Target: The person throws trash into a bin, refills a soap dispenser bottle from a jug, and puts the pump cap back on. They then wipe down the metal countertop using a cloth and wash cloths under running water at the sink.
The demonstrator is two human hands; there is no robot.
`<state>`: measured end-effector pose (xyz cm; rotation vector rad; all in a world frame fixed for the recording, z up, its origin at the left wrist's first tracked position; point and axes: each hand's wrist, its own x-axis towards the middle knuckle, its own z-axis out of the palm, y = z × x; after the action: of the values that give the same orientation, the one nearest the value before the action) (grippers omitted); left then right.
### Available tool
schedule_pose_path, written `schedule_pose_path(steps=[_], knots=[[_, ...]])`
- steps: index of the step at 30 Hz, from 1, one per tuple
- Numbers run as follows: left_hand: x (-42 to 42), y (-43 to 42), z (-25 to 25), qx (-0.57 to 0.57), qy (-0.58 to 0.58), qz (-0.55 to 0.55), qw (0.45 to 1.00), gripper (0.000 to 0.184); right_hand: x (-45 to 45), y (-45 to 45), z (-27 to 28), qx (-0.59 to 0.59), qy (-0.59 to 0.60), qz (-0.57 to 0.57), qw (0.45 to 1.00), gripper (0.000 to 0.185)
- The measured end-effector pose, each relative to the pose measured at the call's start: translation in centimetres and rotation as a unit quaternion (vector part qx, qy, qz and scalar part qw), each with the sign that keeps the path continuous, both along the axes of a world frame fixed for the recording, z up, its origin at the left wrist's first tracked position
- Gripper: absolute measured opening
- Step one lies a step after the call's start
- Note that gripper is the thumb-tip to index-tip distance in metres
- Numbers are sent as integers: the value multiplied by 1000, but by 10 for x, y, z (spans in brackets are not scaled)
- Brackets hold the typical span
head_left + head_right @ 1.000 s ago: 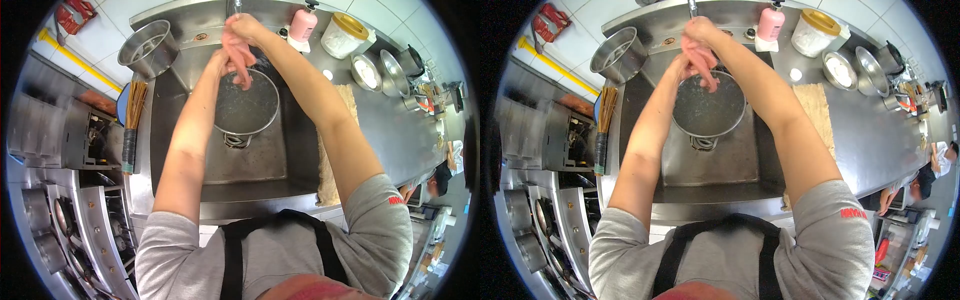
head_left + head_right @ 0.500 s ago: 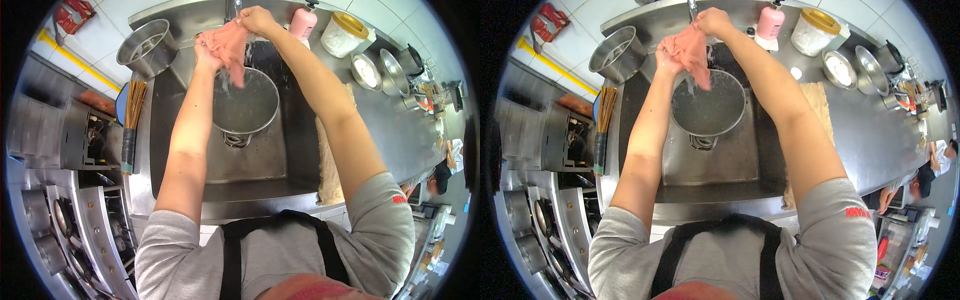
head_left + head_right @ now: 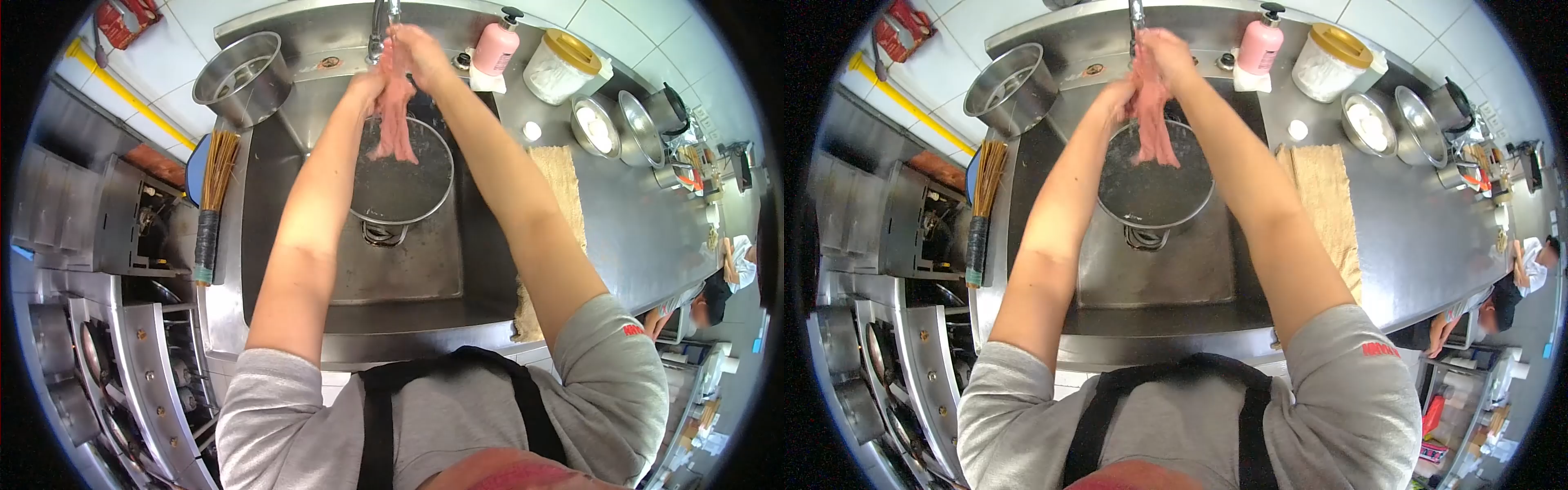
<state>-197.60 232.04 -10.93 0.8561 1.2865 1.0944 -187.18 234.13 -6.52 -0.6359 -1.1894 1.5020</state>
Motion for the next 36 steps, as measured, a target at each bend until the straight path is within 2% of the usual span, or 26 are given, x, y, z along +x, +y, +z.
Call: schedule_pose_path(steps=[1,3,7,9,10,11,12,13,14,15,16,17,19,21,22,24,25,27,28,29,30,31,33,34,35,36], knots=[[1,6,8,-2,0,2,1000,10,-1,-7,-16,-2,0,2,1000,28],[7,12,35,15,157,-67,985,10,-3,-19,-46,-187,85,42,978,42],[5,7,54,99,230,-108,962,11,-16,-38,-69,-277,79,-34,957,56],[-2,6,33,149,-105,-70,981,15,-29,-18,-78,-303,151,-82,937,53],[-8,16,8,149,-104,-70,981,15,-55,45,-147,128,18,-139,982,37],[-14,34,-27,90,-89,15,992,18,-56,30,-127,127,16,-140,982,37],[-16,44,-45,29,-73,98,992,21,-55,0,-84,52,-100,-220,969,29],[-15,43,-41,31,-76,97,992,21,-54,-22,-53,-22,-212,-296,931,21],[-15,36,-32,17,-126,70,989,23,-49,-26,-56,44,-228,-318,919,26],[-16,26,-24,0,-174,43,984,26,-39,-20,-65,41,-229,-319,919,26],[-20,18,-6,47,-201,17,978,29,-25,4,-87,63,-237,-126,961,28],[-25,11,7,47,-201,18,978,29,-11,18,-99,81,-236,72,966,29],[-34,0,20,82,-153,-117,978,26,6,3,-41,106,-502,51,857,20],[-45,1,0,67,-129,-170,975,26,10,10,-8,71,-555,46,828,19],[-46,1,-13,34,9,-194,980,27,9,11,-1,68,-554,44,828,19],[-37,-19,18,-57,252,-197,946,27,1,12,7,133,-386,92,908,17],[-31,-18,31,-58,252,-198,946,27,-3,12,3,132,-385,91,909,17],[-21,-13,47,184,8,-194,964,22,-7,5,-17,107,-179,76,975,27],[-17,-10,60,183,8,-191,964,22,-5,1,-36,107,-179,79,975,27],[-14,-5,75,166,59,-148,973,18,-2,-6,-59,-14,-39,55,998,32],[-15,-1,86,151,111,-101,977,16,-4,-13,-68,-132,100,31,986,37],[-16,1,87,152,111,-100,977,16,-6,-26,-63,-130,100,33,986,37],[-15,5,82,167,-66,-214,960,15,-11,-49,-46,-322,-26,-117,939,47],[-13,6,71,150,-110,-191,964,16,-12,-35,-55,-222,179,24,958,37],[-12,12,52,150,-109,-191,964,16,-23,-18,-53,-222,180,24,958,37],[-9,19,27,102,-97,-63,988,16,-40,-4,-51,-199,150,-60,967,31]])
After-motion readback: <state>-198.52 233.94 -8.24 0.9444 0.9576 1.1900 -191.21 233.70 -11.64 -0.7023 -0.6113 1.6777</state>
